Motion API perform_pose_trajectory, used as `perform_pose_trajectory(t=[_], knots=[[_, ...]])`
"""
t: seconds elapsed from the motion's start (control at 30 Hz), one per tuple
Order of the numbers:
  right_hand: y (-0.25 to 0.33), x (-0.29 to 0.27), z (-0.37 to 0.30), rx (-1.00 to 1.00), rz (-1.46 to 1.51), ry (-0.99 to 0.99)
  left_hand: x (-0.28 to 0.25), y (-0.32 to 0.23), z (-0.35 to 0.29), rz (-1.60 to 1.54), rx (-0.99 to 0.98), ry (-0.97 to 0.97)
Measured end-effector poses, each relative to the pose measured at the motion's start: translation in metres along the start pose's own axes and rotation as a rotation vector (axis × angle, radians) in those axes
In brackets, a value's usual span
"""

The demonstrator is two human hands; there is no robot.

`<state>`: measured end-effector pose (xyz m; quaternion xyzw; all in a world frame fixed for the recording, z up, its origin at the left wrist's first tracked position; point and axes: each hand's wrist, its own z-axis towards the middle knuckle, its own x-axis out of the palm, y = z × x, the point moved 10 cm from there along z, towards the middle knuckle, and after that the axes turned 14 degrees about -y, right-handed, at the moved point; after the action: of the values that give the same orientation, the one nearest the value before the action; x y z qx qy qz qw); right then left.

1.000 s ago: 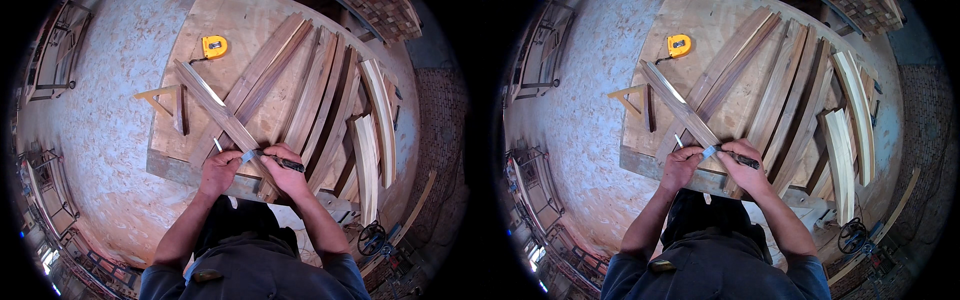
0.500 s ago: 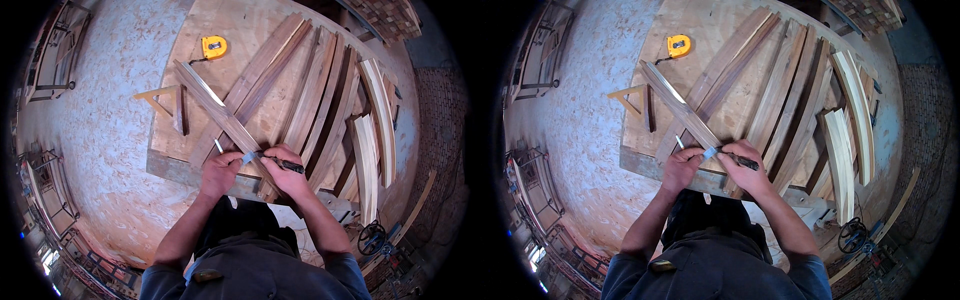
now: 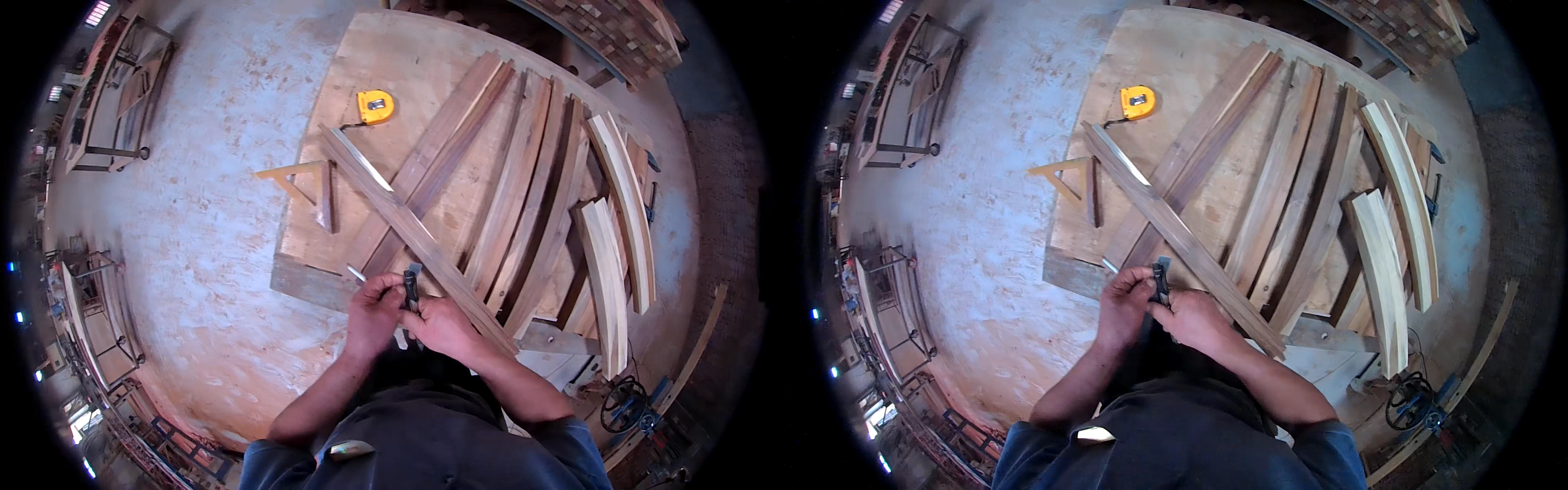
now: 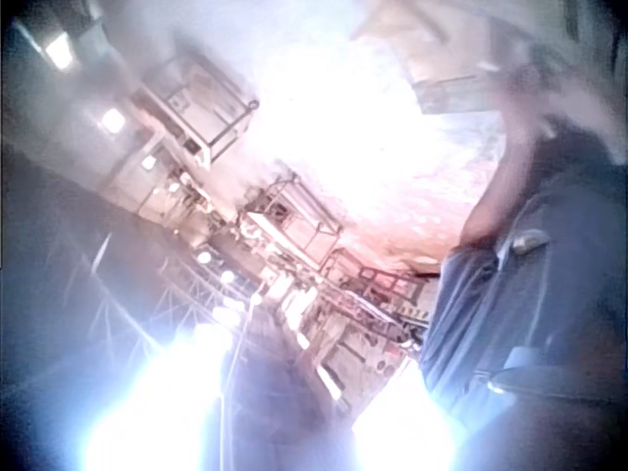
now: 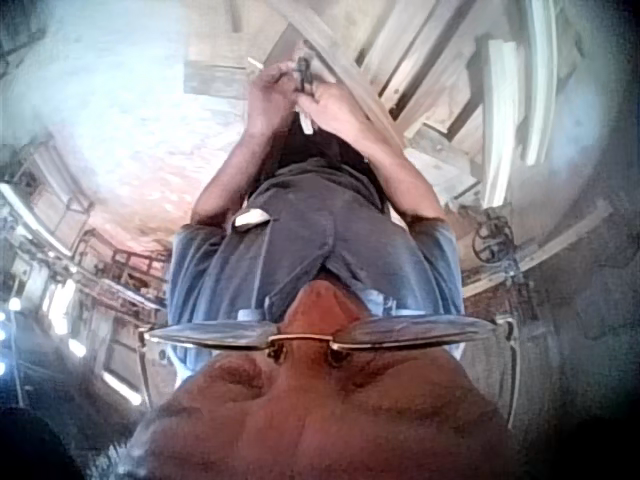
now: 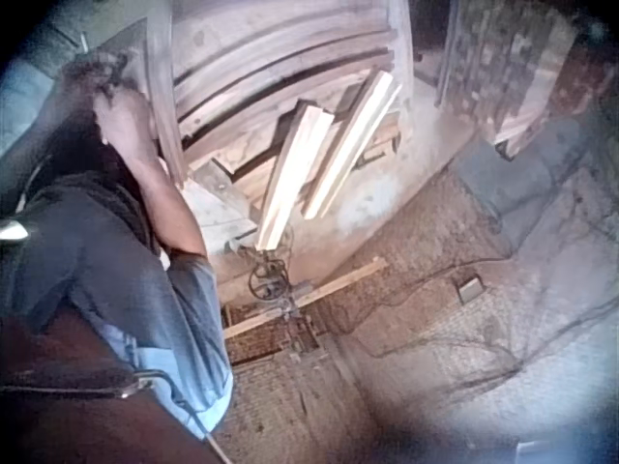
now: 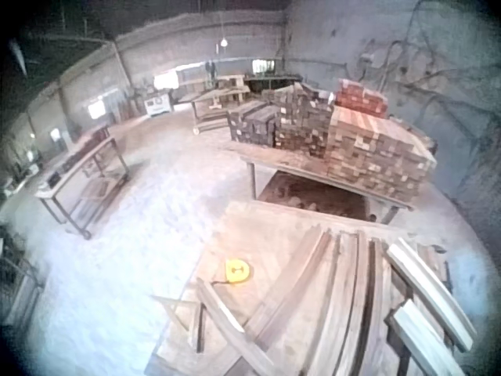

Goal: The person measures and marks wooden planks using a tape measure, square, and pencil. They then move to a lathe machine and shape the marked wood by feeding it into the spinning tool, adjusting the machine's wheel to control the cut.

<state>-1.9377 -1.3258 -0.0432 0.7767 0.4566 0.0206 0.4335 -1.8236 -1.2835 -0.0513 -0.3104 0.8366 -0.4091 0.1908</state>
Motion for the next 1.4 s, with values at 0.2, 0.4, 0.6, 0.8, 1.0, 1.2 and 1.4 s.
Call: perform_pose_trajectory(t=[0.2, 0.4, 0.6, 0.8, 1.0, 1.2, 1.4], knots=[[0.012, 0.033, 0.001, -0.304, -0.344, -0.097, -0.017, 0.023, -0.011, -0.302, -0.138, -0.014], [0.027, 0.051, 0.001, -0.365, -0.338, -0.078, -0.031, 0.015, 0.014, 0.021, -0.021, -0.017], [0.040, -0.023, -0.016, -0.420, -0.236, -0.388, -0.058, -0.037, 0.089, 0.406, 0.432, -0.144], [-0.008, -0.072, -0.018, -0.356, -0.583, -0.603, -0.036, -0.058, 0.133, 0.762, 0.606, -0.287], [-0.022, -0.072, -0.004, -0.319, -0.609, -0.629, -0.014, -0.062, 0.140, 0.825, 0.754, -0.373], [-0.027, -0.068, 0.007, -0.305, -0.548, -0.656, 0.000, -0.088, 0.117, 0.748, 0.942, -0.280], [-0.015, -0.069, -0.018, -0.374, -0.437, -0.704, -0.068, -0.114, 0.099, 0.681, 0.881, -0.148]])
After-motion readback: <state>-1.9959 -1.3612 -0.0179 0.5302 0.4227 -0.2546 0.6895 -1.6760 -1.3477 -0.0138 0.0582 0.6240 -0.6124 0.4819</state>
